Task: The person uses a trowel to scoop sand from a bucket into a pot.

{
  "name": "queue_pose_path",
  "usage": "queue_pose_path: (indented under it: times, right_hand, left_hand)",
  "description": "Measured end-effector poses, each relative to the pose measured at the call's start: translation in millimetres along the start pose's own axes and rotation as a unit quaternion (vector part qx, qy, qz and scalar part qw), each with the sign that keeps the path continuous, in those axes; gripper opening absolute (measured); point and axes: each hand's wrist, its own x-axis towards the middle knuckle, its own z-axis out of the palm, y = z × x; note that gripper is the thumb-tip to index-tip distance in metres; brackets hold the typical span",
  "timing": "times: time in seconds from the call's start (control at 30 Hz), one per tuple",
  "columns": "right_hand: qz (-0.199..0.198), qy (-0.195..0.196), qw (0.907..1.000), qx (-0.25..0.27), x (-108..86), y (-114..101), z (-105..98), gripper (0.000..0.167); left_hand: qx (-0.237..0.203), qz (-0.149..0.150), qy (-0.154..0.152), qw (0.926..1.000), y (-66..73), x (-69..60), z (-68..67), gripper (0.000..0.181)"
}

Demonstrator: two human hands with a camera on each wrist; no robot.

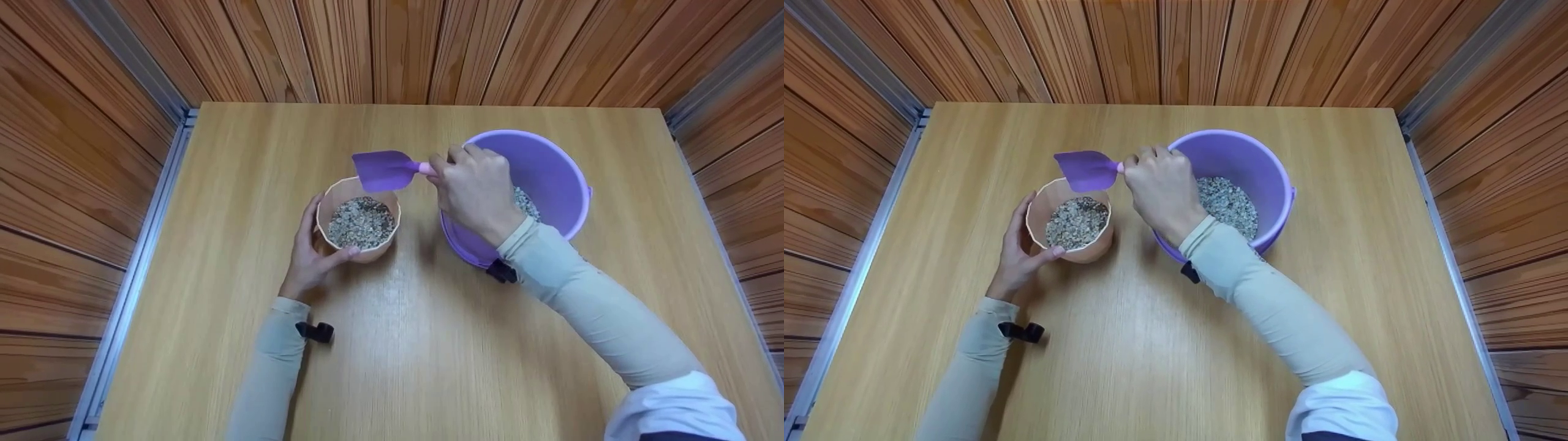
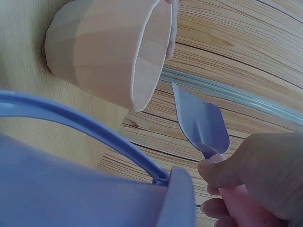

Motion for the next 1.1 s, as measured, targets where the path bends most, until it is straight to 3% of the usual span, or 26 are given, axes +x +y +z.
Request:
queue_pose_path:
  times: [0.23, 0.53, 0.7, 0.87, 1.1]
  right_hand:
    - [0.015, 0.004, 0.9993, 0.034, -4.9, 6, -3, 0.022]
    - [0.052, -0.037, 0.9934, 0.096, -13.1, 15, -10, 0.023]
    - [0.079, -0.082, 0.9848, 0.132, -16.6, 19, -14, 0.024]
    - [0.108, -0.133, 0.9699, 0.173, -18.2, 22, -22, 0.022]
    - [0.117, -0.157, 0.9561, 0.218, -22.3, 29, -31, 0.021]
  left_hand:
    - [0.007, -0.016, 0.001, 0.9998, 1.3, 1.1, -0.4, 0.112]
    - [-0.004, -0.009, 0.002, 0.9999, 1.3, 1.9, -0.4, 0.111]
    - [-0.005, -0.002, -0.002, 1.0, -0.1, 0.5, -1.1, 0.108]
    - [-0.006, -0.002, -0.003, 1.0, 0.3, 0.1, -0.5, 0.108]
    - [-0.018, -0.031, -0.007, 0.9993, 36.2, -2.7, 3.9, 0.107]
